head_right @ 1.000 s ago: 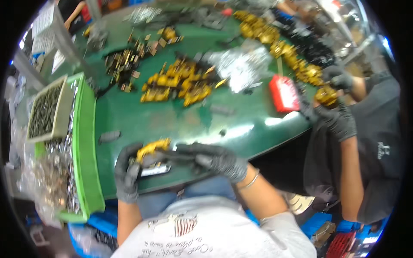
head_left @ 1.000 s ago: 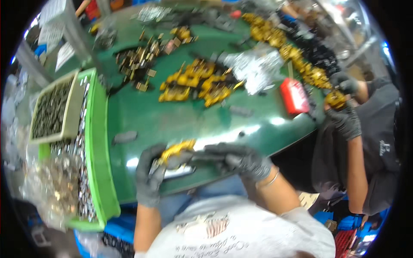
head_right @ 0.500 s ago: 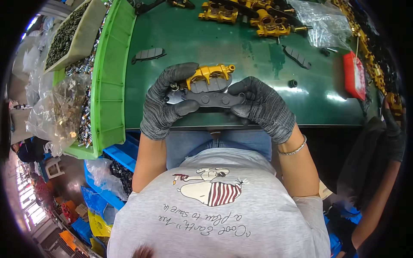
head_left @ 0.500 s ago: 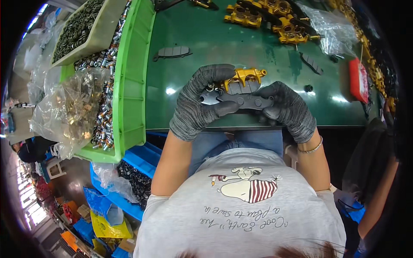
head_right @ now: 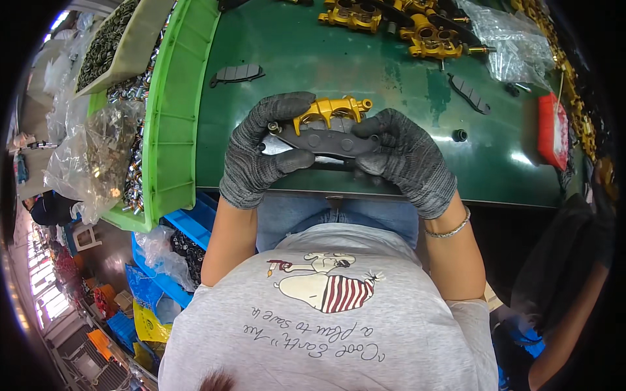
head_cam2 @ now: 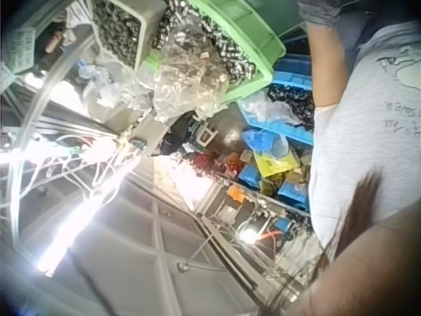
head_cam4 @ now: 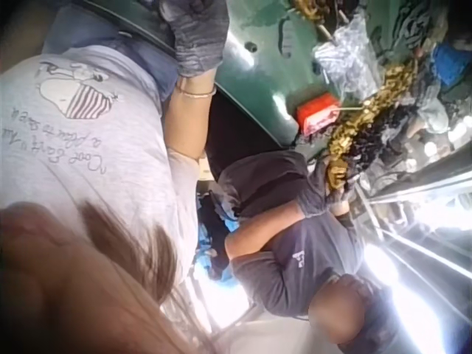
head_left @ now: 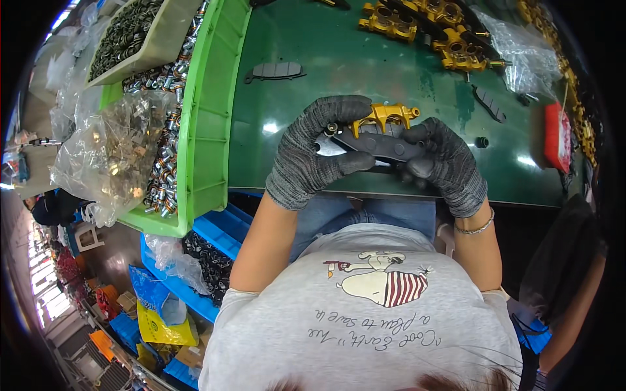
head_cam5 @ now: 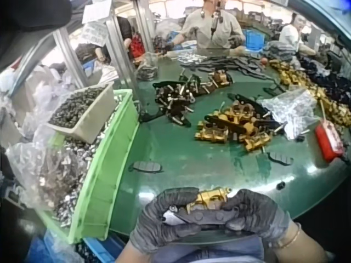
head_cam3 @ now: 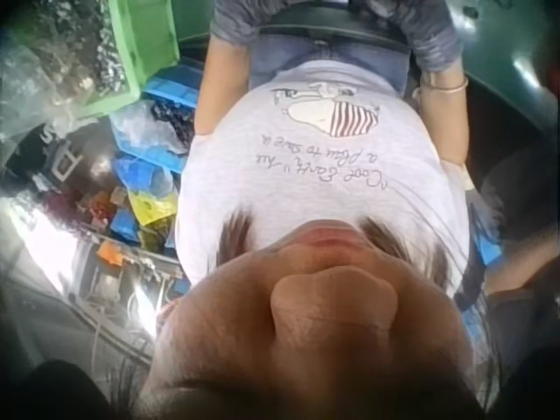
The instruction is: Assembling gold-colored metal brake calipers by manually inserting brake pads and hardware pins.
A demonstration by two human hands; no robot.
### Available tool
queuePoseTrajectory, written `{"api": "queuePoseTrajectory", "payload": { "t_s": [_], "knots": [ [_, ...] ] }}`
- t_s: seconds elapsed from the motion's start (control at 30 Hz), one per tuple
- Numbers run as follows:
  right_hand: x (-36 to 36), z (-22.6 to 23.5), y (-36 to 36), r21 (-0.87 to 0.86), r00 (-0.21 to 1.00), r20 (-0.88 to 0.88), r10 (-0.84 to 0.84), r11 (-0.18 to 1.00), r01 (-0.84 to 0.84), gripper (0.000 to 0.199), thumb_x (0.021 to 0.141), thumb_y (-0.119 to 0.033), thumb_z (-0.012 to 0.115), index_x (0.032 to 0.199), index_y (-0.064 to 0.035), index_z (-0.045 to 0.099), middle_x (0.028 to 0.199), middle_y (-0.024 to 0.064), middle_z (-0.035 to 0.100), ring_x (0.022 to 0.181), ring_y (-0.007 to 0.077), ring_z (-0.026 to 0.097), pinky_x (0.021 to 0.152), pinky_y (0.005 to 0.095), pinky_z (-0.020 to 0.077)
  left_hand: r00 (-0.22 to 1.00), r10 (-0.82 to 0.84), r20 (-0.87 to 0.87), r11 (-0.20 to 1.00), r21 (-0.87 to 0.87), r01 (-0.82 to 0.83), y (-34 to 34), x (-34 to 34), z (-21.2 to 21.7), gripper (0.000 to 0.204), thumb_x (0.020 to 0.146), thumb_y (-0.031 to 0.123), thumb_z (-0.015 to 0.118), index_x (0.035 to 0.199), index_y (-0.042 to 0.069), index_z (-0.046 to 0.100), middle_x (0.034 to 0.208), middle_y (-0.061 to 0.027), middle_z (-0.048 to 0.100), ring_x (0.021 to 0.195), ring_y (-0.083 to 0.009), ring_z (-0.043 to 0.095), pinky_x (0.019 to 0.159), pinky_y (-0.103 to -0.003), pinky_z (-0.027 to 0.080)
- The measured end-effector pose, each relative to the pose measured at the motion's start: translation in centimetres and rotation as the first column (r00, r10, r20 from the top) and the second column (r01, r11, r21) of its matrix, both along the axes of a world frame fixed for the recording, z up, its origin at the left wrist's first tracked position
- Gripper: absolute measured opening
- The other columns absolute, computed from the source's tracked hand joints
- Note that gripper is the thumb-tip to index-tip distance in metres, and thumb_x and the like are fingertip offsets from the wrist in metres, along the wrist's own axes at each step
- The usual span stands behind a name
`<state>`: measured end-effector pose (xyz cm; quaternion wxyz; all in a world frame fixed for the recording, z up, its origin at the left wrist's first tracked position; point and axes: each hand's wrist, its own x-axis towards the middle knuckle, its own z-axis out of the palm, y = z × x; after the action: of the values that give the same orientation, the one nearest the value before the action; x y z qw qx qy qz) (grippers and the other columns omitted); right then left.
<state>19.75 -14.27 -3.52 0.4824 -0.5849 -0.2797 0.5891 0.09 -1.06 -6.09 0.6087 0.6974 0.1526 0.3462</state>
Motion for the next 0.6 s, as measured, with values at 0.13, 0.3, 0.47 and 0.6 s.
{"api": "queuePoseTrajectory", "payload": {
  "t_s": [0.13, 0.3, 0.47, 0.6],
  "knots": [
    [-1.3, -0.1, 0.1, 0.134, 0.998, 0.033, -0.046, 0.990, 0.042, 0.046, 0.069, -0.011, 0.080, 0.107, -0.0021, 0.055, 0.088, 0.0066, 0.065, 0.079, 0.0112, 0.061, 0.070, 0.0225, 0.0510, 0.997, 0.044, -0.061, 0.998, 0.053, -0.041, -0.3, 0.1, 0.4, 0.057, 0.061, 0.010, 0.083, 0.114, 0.005, 0.060, 0.118, -0.0114, 0.060, 0.112, -0.0244, 0.055, 0.095, -0.036, 0.044],
    [-2.2, 0.1, 0.1, 0.292, 0.946, 0.187, -0.264, 0.935, 0.203, 0.043, 0.067, -0.009, 0.081, 0.103, -0.0033, 0.057, 0.093, 0.0055, 0.064, 0.082, 0.0106, 0.061, 0.076, 0.0233, 0.0511, 0.995, 0.080, -0.067, 0.997, 0.006, -0.080, -0.5, 0.3, 0.5, 0.057, 0.060, 0.009, 0.083, 0.112, 0.005, 0.061, 0.117, -0.0121, 0.061, 0.111, -0.0252, 0.056, 0.095, -0.037, 0.044],
    [-1.1, -1.1, 0.1, 0.274, 0.910, 0.333, -0.247, 0.949, 0.157, 0.040, 0.067, -0.008, 0.081, 0.099, -0.0026, 0.057, 0.093, 0.0052, 0.064, 0.081, 0.0101, 0.060, 0.074, 0.0235, 0.0522, 0.996, 0.085, -0.035, 0.994, 0.073, -0.082, -0.4, 0.3, -0.1, 0.052, 0.062, 0.007, 0.083, 0.110, 0.008, 0.063, 0.114, -0.0098, 0.062, 0.108, -0.0225, 0.058, 0.092, -0.036, 0.047],
    [-1.0, -1.8, 0.4, 0.323, 0.914, 0.304, -0.267, 0.932, 0.165, 0.038, 0.067, -0.008, 0.081, 0.097, -0.0017, 0.058, 0.092, 0.0048, 0.063, 0.081, 0.0100, 0.060, 0.072, 0.0231, 0.0526, 0.991, 0.114, -0.068, 0.992, 0.056, -0.110, -0.6, 0.4, 0.1, 0.052, 0.061, 0.008, 0.083, 0.109, 0.008, 0.063, 0.114, -0.0103, 0.062, 0.108, -0.0230, 0.058, 0.092, -0.036, 0.047]
  ]
}}
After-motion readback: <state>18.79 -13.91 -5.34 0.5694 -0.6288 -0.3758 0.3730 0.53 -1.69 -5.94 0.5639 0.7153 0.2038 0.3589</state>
